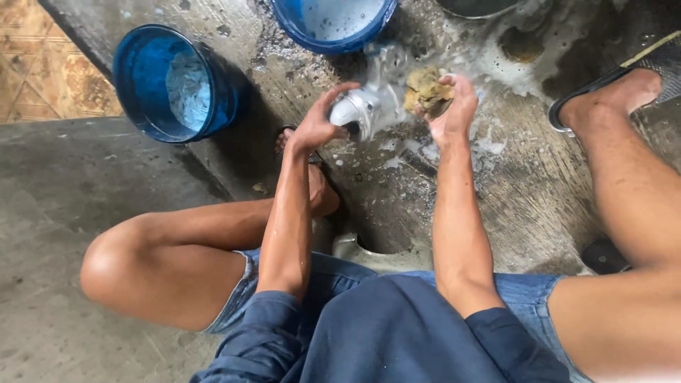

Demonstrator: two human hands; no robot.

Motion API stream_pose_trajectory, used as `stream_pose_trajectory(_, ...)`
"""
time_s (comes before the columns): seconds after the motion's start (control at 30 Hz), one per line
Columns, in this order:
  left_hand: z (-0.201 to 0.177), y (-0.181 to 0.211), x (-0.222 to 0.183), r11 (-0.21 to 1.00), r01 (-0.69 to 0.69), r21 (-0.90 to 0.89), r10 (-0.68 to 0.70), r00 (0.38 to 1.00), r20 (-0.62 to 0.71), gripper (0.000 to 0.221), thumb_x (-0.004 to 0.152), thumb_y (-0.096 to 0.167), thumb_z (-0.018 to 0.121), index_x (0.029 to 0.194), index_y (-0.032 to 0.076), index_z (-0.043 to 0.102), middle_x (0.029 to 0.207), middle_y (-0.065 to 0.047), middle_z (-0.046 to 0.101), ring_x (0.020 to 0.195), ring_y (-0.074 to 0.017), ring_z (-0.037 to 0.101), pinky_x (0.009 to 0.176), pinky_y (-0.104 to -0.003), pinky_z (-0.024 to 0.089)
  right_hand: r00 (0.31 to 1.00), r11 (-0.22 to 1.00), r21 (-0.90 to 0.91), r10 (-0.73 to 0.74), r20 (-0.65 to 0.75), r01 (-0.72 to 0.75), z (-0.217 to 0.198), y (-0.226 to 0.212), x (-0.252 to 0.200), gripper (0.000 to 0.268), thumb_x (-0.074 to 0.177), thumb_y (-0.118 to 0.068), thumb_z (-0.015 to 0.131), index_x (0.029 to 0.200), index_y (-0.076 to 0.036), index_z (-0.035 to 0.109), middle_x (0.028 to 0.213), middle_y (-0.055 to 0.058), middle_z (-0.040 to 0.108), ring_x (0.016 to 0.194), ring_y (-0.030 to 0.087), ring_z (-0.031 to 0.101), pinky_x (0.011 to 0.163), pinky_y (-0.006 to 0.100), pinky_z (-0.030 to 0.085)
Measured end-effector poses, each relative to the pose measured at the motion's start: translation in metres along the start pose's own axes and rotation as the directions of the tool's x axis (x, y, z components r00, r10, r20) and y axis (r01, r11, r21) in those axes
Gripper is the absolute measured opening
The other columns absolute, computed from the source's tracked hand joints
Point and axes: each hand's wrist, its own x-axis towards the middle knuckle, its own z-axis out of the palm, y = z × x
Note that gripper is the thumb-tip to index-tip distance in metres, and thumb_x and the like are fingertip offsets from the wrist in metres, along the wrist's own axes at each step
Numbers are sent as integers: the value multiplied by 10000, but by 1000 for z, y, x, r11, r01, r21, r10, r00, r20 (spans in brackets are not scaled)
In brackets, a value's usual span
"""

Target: Cleaning a metal mechanical part using a brush and soapy water in buckets.

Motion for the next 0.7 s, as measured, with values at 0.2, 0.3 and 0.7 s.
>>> stream_pose_trajectory(0.2, 35, -22, -14, 620, 424, -660, -319, 905, 281, 790, 709, -152, 599, 1429, 173, 599, 1049, -127, 566, 616, -228, 603, 501, -354, 632, 923, 523, -835, -380, -49, 171, 35, -54, -49, 118, 962, -272, 658, 1036, -262, 567, 1304, 83, 638, 1199, 265, 629, 946, 430, 517)
stream_pose_trajectory(0.3, 36, -39, -17, 562, 402, -723, -344, 908, 237, 850, 660, -153, 534, 1433, 195, 597, 953, -117, 606, 609, -209, 595, 454, -339, 585, 925, 408, -889, -376, 42, 206, 48, -53, -54, 574, 945, -193, 812, 1318, -277, 384, 1400, 187, 575, 1149, 278, 707, 955, 449, 584)
stream_pose_trajectory(0.7, 33, 12, -10, 560, 499, -661, -588, 802, 107, 517, 770, 365, 746, 1259, 202, 732, 1066, -54, 658, 825, -202, 599, 403, -322, 513, 664, -347, -613, 40, 747, 710, 33, -3, -2, 593, 797, 128, 612, 1260, -192, 798, 1153, 93, 537, 931, 358, 590, 664, 513, 555)
